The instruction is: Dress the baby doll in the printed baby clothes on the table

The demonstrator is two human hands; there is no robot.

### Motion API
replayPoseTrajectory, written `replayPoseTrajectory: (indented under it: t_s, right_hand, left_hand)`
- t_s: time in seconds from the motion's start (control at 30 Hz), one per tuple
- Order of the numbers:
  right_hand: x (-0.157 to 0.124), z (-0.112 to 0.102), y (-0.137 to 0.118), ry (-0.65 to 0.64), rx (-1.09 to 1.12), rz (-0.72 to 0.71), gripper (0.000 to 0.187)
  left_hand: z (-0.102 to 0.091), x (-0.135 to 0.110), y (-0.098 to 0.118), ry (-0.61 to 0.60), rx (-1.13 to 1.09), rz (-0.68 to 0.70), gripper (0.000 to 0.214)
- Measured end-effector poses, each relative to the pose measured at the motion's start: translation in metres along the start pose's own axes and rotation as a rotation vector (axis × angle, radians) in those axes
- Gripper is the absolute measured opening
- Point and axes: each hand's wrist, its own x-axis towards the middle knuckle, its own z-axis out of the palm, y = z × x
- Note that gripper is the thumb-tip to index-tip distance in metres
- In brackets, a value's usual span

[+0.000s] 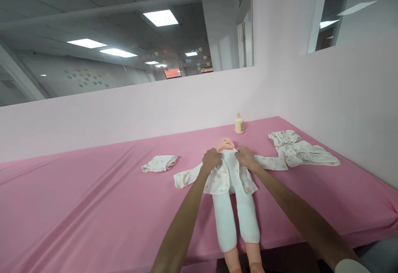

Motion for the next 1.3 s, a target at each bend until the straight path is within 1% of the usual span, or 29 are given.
replayPoseTrajectory:
  t_s: [0.13, 0.23, 0.33, 0.47, 0.6, 0.73, 0.8, 0.93, 1.07, 1.17, 1.3]
  right_hand:
    - [0.012, 0.009, -0.004, 0.088, 0.135, 0.043, 0.027]
    - [0.021, 0.019, -0.014, 0.165, 0.211, 0.063, 0.025]
    - [0.025, 0.030, -0.021, 0.201, 0.273, 0.030, 0.020]
    - [0.024, 0.038, -0.020, 0.201, 0.360, -0.025, 0.021]
    - [0.025, 0.038, -0.013, 0.204, 0.458, -0.048, 0.025]
    - [0.025, 0.038, -0.009, 0.206, 0.547, -0.105, 0.027]
    - [0.023, 0.039, -0.007, 0.204, 0.584, -0.144, 0.027]
    - [0.015, 0.040, -0.006, 0.204, 0.640, -0.204, 0.023]
    - [0.009, 0.037, -0.007, 0.214, 0.663, -0.232, 0.023]
    - [0.005, 0.036, -0.009, 0.230, 0.657, -0.233, 0.022]
    - [-0.001, 0.037, -0.010, 0.244, 0.591, -0.227, 0.020]
  left_hand:
    - [0.006, 0.003, -0.004, 0.045, -0.019, 0.001, 0.021]
    - [0.011, 0.001, -0.002, 0.090, -0.008, 0.013, 0.024]
    - [0.014, -0.001, -0.001, 0.119, 0.013, 0.037, 0.028]
    - [0.017, -0.001, -0.002, 0.118, 0.021, 0.061, 0.029]
    - [0.019, 0.000, 0.002, 0.134, 0.022, 0.089, 0.033]
    - [0.023, 0.002, 0.010, 0.167, 0.077, 0.207, 0.032]
    - [0.024, 0.003, 0.012, 0.177, 0.091, 0.245, 0.031]
    - [0.025, 0.002, 0.012, 0.190, 0.076, 0.252, 0.029]
    - [0.026, 0.000, 0.012, 0.203, 0.055, 0.248, 0.028]
    - [0.027, -0.001, 0.013, 0.213, 0.063, 0.245, 0.029]
    - [0.029, 0.000, 0.013, 0.212, 0.065, 0.246, 0.024]
